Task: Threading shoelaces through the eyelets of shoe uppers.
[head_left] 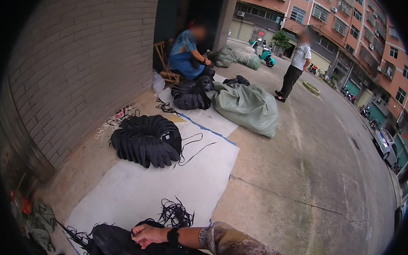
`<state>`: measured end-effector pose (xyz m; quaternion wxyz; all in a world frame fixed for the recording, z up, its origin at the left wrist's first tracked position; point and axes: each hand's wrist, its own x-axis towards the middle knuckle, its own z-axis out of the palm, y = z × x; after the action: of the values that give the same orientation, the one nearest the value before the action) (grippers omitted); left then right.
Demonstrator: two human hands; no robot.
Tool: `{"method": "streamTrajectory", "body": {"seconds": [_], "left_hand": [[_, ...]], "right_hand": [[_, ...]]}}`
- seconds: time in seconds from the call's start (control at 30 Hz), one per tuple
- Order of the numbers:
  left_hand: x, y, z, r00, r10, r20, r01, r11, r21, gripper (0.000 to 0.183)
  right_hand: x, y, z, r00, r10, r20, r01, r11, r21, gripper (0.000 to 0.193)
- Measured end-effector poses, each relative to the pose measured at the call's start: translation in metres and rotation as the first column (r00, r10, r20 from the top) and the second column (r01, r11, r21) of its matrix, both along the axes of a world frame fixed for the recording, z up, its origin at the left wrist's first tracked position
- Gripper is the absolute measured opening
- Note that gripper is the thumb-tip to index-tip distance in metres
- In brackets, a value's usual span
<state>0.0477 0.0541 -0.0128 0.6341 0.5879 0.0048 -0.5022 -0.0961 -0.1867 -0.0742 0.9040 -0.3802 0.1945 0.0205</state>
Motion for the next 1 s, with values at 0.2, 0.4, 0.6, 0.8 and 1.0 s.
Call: {"method": "streamTrajectory", "body": {"seconds": [0.2, 0.4, 0.6, 0.8, 1.0], "left_hand": [[0.015, -0.002, 0.003, 0.988, -0.041, 0.151, 0.023, 0.992, 0.121, 0.007], [0.019, 0.017, -0.005, 0.972, -0.065, 0.226, 0.070, 0.997, -0.014, 0.010], [0.023, 0.029, -0.030, 0.994, 0.096, 0.050, -0.090, 0.989, -0.116, 0.011], [0.004, -0.008, -0.021, 0.978, 0.208, -0.017, -0.208, 0.966, -0.152, 0.009], [-0.003, 0.007, -0.022, 0.950, 0.300, -0.088, -0.311, 0.932, -0.187, 0.005]], "right_hand": [[-0.001, -0.005, -0.004, 0.998, -0.063, 0.021, 0.061, 0.996, 0.065, 0.013], [0.001, 0.003, -0.002, 0.998, -0.063, 0.029, 0.061, 0.994, 0.089, 0.012], [-0.005, 0.011, 0.006, 0.996, -0.088, -0.011, 0.088, 0.993, 0.080, 0.010], [-0.010, 0.013, 0.018, 0.959, -0.282, -0.027, 0.271, 0.941, -0.202, 0.011], [0.011, 0.043, 0.011, 0.953, -0.244, 0.182, 0.294, 0.889, -0.352, 0.018]]}}
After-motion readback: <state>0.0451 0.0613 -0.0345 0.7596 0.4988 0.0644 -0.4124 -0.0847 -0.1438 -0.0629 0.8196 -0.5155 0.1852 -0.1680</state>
